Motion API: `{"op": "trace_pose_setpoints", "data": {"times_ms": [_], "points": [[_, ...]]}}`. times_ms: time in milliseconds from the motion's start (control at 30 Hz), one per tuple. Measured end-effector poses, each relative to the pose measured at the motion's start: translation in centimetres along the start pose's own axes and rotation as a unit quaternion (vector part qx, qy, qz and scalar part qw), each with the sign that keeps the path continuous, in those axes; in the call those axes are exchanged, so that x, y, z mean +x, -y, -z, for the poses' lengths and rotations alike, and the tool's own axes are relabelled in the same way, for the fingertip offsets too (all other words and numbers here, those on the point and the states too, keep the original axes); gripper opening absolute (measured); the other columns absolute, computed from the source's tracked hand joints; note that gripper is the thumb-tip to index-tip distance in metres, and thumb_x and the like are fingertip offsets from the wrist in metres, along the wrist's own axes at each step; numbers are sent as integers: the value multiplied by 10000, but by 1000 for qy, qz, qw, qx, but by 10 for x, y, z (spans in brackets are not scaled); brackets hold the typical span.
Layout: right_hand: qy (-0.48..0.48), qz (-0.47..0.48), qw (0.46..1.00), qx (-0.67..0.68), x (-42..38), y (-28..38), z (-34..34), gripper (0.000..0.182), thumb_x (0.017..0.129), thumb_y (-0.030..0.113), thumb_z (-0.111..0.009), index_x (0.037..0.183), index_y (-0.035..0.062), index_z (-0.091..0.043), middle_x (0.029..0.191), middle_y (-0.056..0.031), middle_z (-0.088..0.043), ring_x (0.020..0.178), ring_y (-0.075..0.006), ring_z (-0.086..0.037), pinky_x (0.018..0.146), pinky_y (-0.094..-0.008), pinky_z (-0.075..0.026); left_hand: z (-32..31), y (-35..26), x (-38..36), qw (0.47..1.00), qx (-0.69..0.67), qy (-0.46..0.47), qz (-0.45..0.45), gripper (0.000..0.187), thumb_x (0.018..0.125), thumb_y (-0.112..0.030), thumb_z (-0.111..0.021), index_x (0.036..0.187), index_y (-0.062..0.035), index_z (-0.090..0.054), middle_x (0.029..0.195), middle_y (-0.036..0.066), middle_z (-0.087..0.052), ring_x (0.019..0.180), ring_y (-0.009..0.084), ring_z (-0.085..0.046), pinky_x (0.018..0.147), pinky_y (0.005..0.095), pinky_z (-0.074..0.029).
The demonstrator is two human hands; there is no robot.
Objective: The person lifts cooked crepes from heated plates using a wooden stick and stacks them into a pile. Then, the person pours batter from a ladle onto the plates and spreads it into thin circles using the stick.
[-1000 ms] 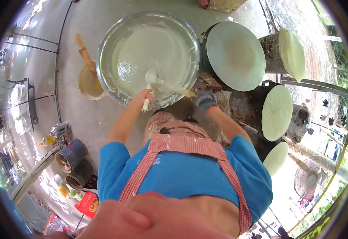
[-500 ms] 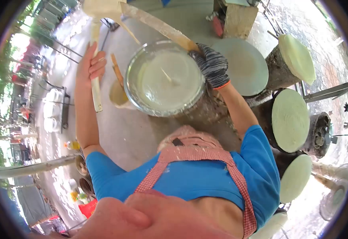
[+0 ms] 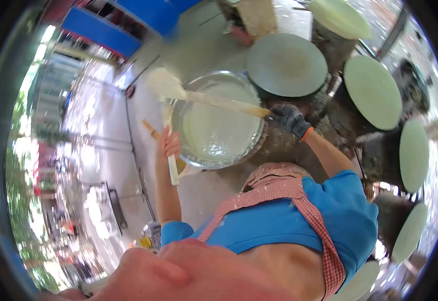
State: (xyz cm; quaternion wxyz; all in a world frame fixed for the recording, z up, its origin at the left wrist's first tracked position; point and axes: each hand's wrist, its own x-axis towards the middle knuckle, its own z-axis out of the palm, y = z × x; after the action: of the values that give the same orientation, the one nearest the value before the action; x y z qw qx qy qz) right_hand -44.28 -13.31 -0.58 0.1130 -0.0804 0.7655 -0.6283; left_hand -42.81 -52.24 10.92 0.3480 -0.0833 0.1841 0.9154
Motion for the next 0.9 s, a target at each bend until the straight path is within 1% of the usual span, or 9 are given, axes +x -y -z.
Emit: {"op": "trace_pose_setpoints", "data": {"times_ms": [100,167,200,300,433,600,667,867,900], "points": [[-37,29,999,-14,-16,26,16,237,744,223,-643,835,12,-586,702,-26,-578,665,-68,-518,557,-266,-439,-11,25,36,945,191,-231,-128,145,893,-226,-387,1018,-189,-451,535,-14,-305,367,46,-266,288,156,-227],[-31,-6,960,-278,-22,-3,20,317,731,336,-624,795,30,-571,673,-98,-558,568,-183,-516,540,-337,-414,-3,40,73,994,49,-95,-5,242,895,-222,-382,1129,-184,-428,549,-4,-330,377,59,-297,305,166,-259],[-19,-107,989,-102,-41,-25,24,348,730,393,-593,763,47,-568,710,-143,-562,590,-275,-529,567,-379,-420,1,47,88,984,-118,76,107,286,892,-214,-387,1166,-135,-407,559,1,-344,381,68,-314,316,175,-281],[-113,-45,948,-295,-122,-67,52,343,731,410,-574,757,67,-580,705,-147,-569,609,-312,-532,575,-393,-424,26,82,141,941,-272,-27,200,318,887,-172,-390,1150,8,-382,578,12,-357,390,84,-329,339,199,-321],[-134,-212,898,-361,-219,-68,106,339,737,420,-561,805,91,-603,713,-143,-587,623,-315,-549,577,-384,-432,9,128,197,932,-307,-87,174,329,892,-171,-384,1111,75,-382,555,1,-332,386,81,-312,331,190,-311],[-288,-257,862,-328,-213,-90,192,367,730,419,-564,911,103,-608,753,-143,-594,672,-327,-560,624,-397,-434,-21,130,310,974,-17,-39,221,199,881,-263,-431,963,-88,-480,463,-30,-257,323,55,-262,261,191,-213],[-406,-26,868,-285,-180,-48,202,399,743,347,-566,1079,135,-534,738,-153,-582,646,-334,-547,599,-410,-421,-47,131,354,942,289,-142,88,224,848,-228,-471,1054,-193,-388,455,-40,-257,312,54,-257,253,190,-191],[-255,-95,855,-441,-41,-76,199,362,757,227,-519,1118,205,-509,723,-177,-559,648,-338,-539,590,-411,-428,-26,155,470,913,381,-143,16,550,782,-97,-474,1246,-274,-238,503,-5,-330,311,86,-300,268,215,-240],[-267,-99,849,-444,-31,-94,197,335,735,214,-535,1066,163,-557,707,-182,-552,626,-339,-527,580,-409,-432,-3,151,485,821,534,-195,-40,591,765,-79,-457,1271,-283,-232,535,36,-395,347,135,-371,304,263,-305]]}}
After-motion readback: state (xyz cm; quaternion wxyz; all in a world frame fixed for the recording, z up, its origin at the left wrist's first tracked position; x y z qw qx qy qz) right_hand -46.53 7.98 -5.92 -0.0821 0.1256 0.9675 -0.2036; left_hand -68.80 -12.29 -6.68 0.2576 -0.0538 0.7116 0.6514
